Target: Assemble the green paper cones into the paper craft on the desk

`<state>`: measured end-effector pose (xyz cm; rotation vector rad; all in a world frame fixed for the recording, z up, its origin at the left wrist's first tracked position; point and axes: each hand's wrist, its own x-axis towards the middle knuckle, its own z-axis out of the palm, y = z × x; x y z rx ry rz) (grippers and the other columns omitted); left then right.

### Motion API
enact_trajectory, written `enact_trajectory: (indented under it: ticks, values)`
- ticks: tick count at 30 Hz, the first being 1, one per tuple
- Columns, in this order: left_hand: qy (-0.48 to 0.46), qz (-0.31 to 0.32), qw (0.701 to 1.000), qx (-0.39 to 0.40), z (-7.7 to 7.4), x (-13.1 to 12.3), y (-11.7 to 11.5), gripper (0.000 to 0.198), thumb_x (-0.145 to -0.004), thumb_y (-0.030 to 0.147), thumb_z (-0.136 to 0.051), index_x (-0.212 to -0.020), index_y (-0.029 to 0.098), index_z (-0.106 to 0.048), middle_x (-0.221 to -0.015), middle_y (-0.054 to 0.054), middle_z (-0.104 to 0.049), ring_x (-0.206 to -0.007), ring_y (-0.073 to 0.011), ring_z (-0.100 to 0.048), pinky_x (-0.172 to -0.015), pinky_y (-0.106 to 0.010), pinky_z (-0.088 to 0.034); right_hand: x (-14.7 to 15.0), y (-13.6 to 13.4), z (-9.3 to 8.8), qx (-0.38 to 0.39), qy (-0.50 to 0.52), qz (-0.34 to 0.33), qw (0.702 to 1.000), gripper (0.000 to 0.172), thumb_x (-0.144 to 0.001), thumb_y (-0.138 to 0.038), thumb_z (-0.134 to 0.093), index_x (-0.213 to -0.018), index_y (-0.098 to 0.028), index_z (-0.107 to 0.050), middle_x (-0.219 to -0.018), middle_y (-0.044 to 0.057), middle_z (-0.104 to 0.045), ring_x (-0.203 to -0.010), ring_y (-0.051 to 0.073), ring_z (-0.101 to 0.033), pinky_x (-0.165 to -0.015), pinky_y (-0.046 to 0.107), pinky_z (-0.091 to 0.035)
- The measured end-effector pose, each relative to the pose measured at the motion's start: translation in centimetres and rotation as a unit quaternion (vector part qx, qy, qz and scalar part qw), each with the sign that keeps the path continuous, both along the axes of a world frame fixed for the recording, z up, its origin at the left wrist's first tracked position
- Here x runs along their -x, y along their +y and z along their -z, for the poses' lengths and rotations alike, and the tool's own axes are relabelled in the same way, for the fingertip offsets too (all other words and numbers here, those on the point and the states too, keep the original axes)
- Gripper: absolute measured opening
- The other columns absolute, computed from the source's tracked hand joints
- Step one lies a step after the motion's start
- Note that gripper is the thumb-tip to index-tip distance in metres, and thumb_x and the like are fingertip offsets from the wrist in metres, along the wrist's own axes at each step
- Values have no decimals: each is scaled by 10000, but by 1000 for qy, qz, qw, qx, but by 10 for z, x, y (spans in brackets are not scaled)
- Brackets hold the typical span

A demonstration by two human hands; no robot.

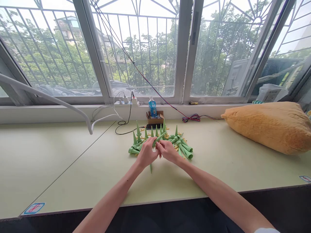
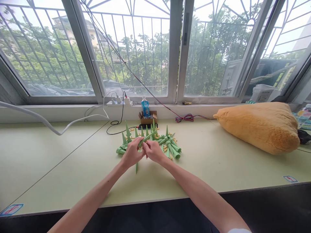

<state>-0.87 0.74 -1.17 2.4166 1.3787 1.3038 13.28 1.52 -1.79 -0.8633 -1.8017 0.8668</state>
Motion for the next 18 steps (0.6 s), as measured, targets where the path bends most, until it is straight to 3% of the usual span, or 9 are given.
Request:
enact_trajectory:
  ticks: [18]
  values:
    - [-5,9,1000,3,0,0,0,389,-729,142,-550,-1116,184,-556,-1053,-80,-642,-915,-210,-623,-705,-306,-512,0,0,0,-12,-10,10,1000,357,-926,-351,-443,-609,-186,-444,-473,-30,-520,-403,96,-508,-443,201,-363]
